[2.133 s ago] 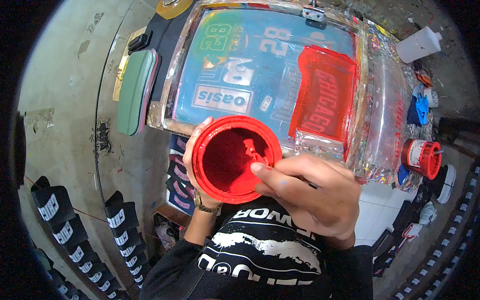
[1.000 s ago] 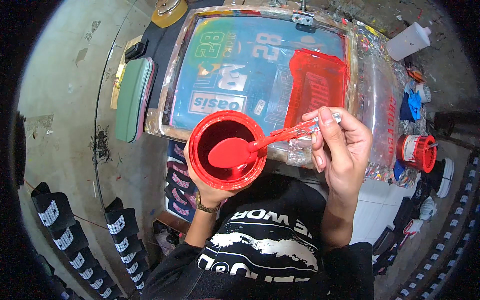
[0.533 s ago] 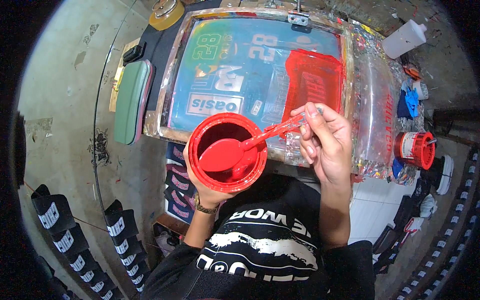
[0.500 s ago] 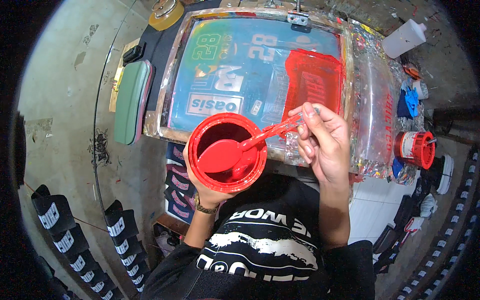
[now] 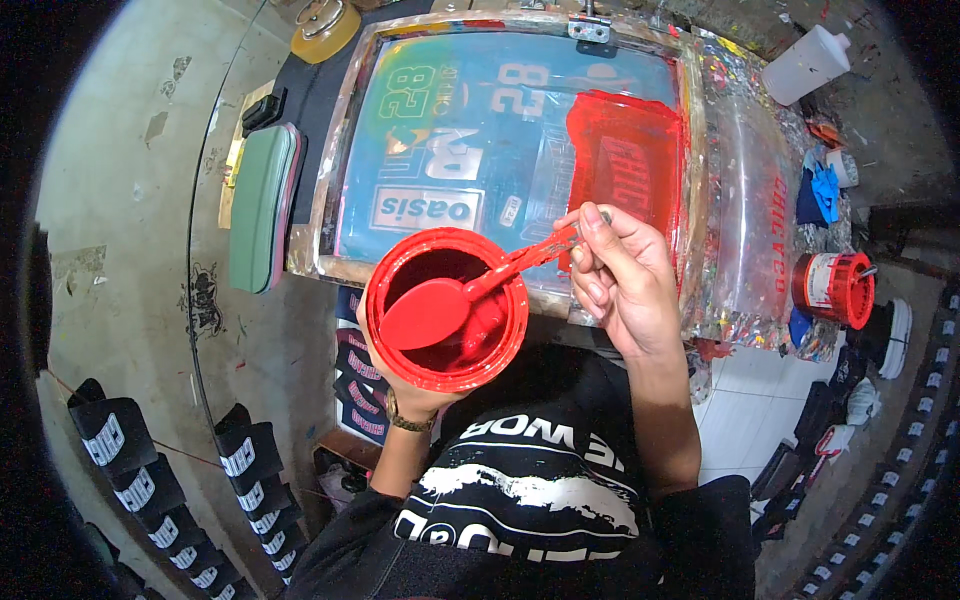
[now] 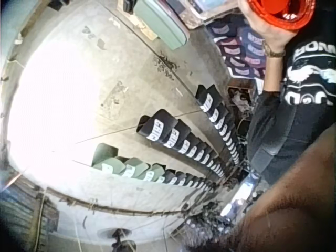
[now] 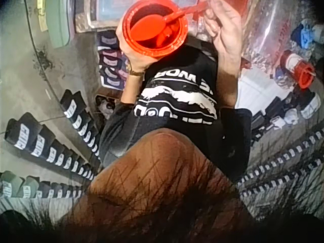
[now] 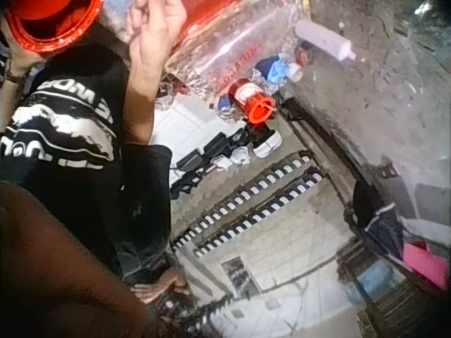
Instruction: The person mixes red ink in a container using a small spatula and transfers some ink between two containers on a work table.
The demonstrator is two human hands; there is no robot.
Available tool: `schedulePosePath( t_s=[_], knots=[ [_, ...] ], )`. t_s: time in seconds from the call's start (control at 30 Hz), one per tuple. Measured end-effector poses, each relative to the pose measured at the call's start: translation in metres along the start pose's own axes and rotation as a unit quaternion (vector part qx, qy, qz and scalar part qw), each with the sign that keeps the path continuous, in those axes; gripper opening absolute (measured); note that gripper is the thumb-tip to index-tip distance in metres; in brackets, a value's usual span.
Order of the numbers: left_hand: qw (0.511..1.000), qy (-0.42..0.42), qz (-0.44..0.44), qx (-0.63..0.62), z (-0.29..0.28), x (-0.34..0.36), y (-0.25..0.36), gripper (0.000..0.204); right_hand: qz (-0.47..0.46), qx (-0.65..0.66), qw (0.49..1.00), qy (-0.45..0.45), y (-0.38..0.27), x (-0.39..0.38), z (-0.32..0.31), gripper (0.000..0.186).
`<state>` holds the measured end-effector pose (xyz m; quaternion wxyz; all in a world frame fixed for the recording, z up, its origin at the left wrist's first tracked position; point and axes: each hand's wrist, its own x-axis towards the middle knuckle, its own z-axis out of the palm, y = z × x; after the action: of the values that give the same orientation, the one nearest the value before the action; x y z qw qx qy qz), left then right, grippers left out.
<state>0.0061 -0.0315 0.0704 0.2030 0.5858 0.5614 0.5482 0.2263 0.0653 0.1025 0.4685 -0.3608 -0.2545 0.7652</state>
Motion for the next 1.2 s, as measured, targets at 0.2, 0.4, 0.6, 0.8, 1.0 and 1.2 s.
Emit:
schedulePosePath(
  t_s=[0.2,0.4,0.6,0.8,1.0,1.2],
  knots=[
    [1.000,-0.002,-0.017,0.024,-0.002,-0.004,0.000,0.123,0.014,0.024,1.000,-0.014,0.003,0.002,-0.001,0.030],
    [1.000,0.001,-0.018,0.009,-0.003,-0.007,-0.003,0.124,0.028,0.042,0.999,-0.016,0.007,0.003,-0.003,0.030],
    [0.999,0.000,-0.031,0.016,0.000,-0.005,0.001,0.120,0.011,0.029,1.000,-0.004,0.003,0.001,0.000,0.030],
    [1.000,0.012,-0.007,-0.001,0.007,0.002,-0.002,0.119,-0.075,-0.091,0.993,0.008,-0.031,-0.009,0.018,0.027],
    [0.999,0.031,0.022,-0.017,0.013,0.008,-0.006,0.116,-0.244,-0.343,0.907,0.014,-0.076,-0.009,0.058,0.027],
    [0.997,0.040,0.045,0.040,0.010,0.014,0.003,0.109,-0.287,-0.404,0.868,-0.032,-0.096,-0.002,0.087,0.027]
  ],
)
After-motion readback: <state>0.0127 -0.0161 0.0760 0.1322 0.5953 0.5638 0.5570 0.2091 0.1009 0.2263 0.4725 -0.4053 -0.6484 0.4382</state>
